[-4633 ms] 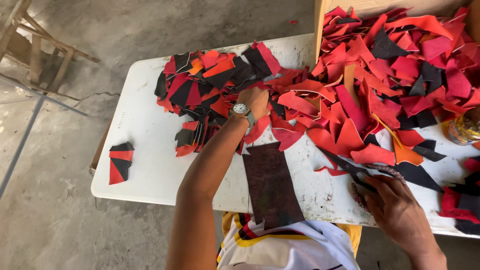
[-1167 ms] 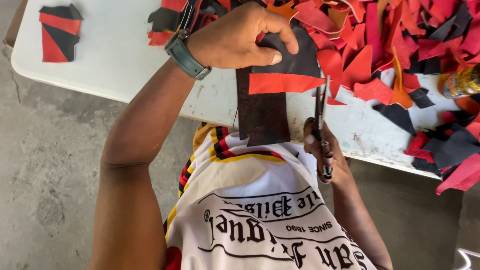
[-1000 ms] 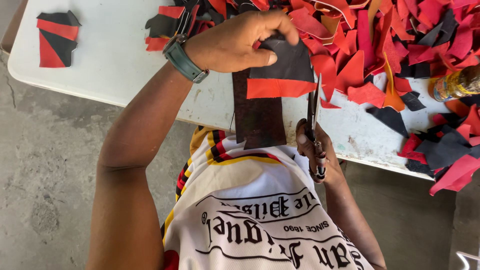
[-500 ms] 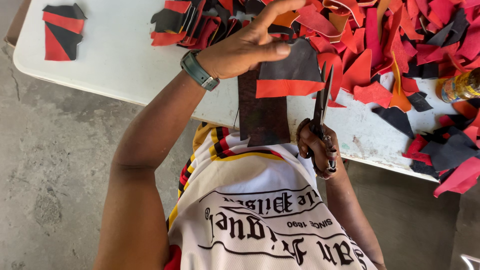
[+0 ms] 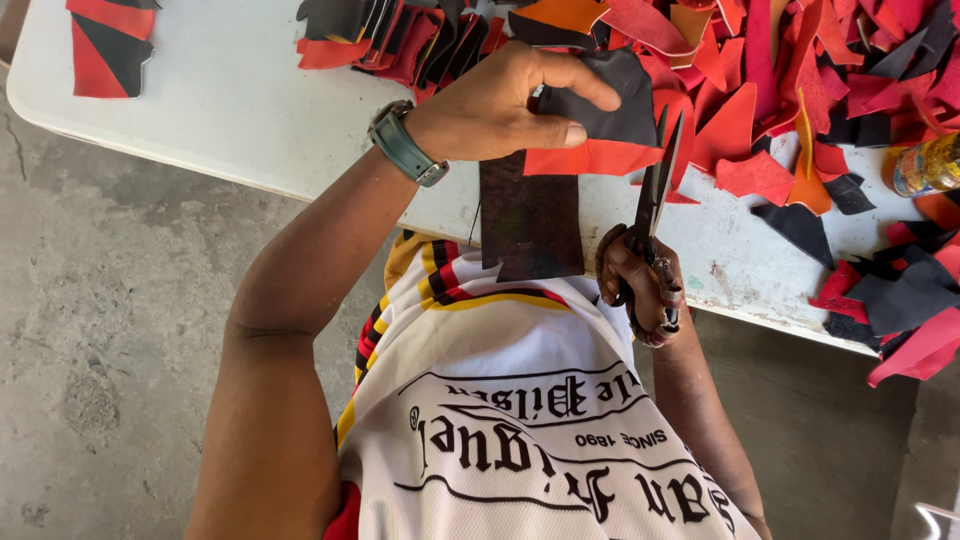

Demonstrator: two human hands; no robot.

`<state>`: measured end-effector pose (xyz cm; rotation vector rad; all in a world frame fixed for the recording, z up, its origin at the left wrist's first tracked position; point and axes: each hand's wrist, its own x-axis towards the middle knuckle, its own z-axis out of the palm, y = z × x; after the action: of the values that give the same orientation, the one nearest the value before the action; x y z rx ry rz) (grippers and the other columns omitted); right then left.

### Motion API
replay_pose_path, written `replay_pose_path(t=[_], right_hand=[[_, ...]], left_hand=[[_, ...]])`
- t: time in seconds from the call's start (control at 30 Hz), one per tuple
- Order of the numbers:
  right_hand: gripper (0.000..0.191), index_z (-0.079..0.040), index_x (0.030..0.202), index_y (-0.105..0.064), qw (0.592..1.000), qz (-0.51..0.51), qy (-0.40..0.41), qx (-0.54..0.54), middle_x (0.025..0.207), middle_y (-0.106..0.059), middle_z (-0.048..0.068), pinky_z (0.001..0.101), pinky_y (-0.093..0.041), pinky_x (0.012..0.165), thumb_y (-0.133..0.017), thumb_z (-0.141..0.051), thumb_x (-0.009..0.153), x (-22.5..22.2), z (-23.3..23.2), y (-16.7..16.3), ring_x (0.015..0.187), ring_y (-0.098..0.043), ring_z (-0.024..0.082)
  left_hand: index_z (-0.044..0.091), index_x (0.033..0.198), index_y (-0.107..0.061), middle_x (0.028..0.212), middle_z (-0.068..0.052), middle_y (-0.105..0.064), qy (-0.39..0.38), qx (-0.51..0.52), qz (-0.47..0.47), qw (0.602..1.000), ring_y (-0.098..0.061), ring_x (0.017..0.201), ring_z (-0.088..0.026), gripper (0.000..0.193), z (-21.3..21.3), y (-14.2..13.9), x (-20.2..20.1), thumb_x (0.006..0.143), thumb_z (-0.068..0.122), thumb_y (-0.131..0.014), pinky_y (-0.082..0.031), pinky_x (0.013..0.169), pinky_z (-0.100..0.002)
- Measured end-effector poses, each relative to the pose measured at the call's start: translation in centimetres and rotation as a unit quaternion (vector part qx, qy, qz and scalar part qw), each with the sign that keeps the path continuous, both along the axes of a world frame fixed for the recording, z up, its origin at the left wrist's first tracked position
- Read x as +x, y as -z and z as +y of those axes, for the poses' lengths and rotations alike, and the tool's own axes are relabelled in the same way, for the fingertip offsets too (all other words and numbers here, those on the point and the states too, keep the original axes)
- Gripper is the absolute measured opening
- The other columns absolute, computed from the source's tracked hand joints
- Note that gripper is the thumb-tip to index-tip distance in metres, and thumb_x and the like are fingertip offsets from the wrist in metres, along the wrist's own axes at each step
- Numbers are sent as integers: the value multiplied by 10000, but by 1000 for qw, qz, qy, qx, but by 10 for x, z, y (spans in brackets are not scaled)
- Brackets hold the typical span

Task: The person uses shears to cut red, black, and yellow fabric pieces on a white table. They repeatedly align the fabric against a dark template, cut along the edges, and place the finished pieces aside. The person also adjusts and repositions the fabric and template throughout the process.

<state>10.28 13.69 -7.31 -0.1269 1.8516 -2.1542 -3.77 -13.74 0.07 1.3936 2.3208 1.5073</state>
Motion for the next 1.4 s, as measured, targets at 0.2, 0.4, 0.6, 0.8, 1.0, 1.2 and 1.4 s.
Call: replay_pose_path(t=[0.2,0.4,0.6,0.8,1.0,1.2,1.4], right_hand=[[220,-29,856,-529,1000,22,6,16,707,-485,33,272,-394,554,-568,-182,1010,2,-1,-1,612,-455,124],[148,-54,938,-519,995,80,-11,51,825,-493,17,272,-406,667,-556,-185,998,5,1,-1,719,-483,114],[128,-58,954,-494,989,73,3,125,770,-465,10,278,-393,623,-566,-162,971,1,-1,0,677,-451,109],[90,-59,960,-494,983,97,4,158,783,-478,-1,276,-409,631,-532,-135,931,3,-1,-3,686,-454,97],[118,-54,916,-515,979,75,17,186,726,-479,-10,263,-393,591,-578,-140,966,3,-5,-4,641,-435,86],[145,-58,841,-561,967,24,75,241,638,-477,-32,252,-372,511,-620,-133,949,9,-9,-4,561,-433,58],[215,-68,782,-559,965,36,87,245,607,-476,-44,254,-340,497,-632,-140,971,11,-9,-5,549,-414,50]], left_hand=[[38,1251,-720,1237,-81,-759,-4,44,-104,994,-717,1172,-171,259,4,-7,0,1009,125,-692,-569,1053,-319],[0,1266,-702,1257,-123,-739,-33,36,45,998,-706,1206,-224,325,3,-6,1,943,28,-729,-537,1087,-355],[16,1270,-712,1263,-112,-739,-35,34,46,998,-709,1209,-224,308,2,-9,0,962,16,-715,-541,1085,-349],[26,1287,-711,1302,-117,-735,-50,37,56,997,-701,1244,-233,304,5,-7,4,983,19,-711,-545,1103,-357],[22,1276,-714,1288,-125,-737,-57,30,70,995,-706,1228,-250,311,7,-5,6,965,12,-717,-540,1097,-365],[30,1264,-719,1250,-123,-747,-57,25,67,996,-715,1195,-257,321,12,-6,8,944,2,-721,-550,1067,-363],[30,1263,-719,1224,-113,-746,-51,43,82,994,-720,1175,-256,313,13,-8,11,954,-18,-719,-559,1055,-357]])
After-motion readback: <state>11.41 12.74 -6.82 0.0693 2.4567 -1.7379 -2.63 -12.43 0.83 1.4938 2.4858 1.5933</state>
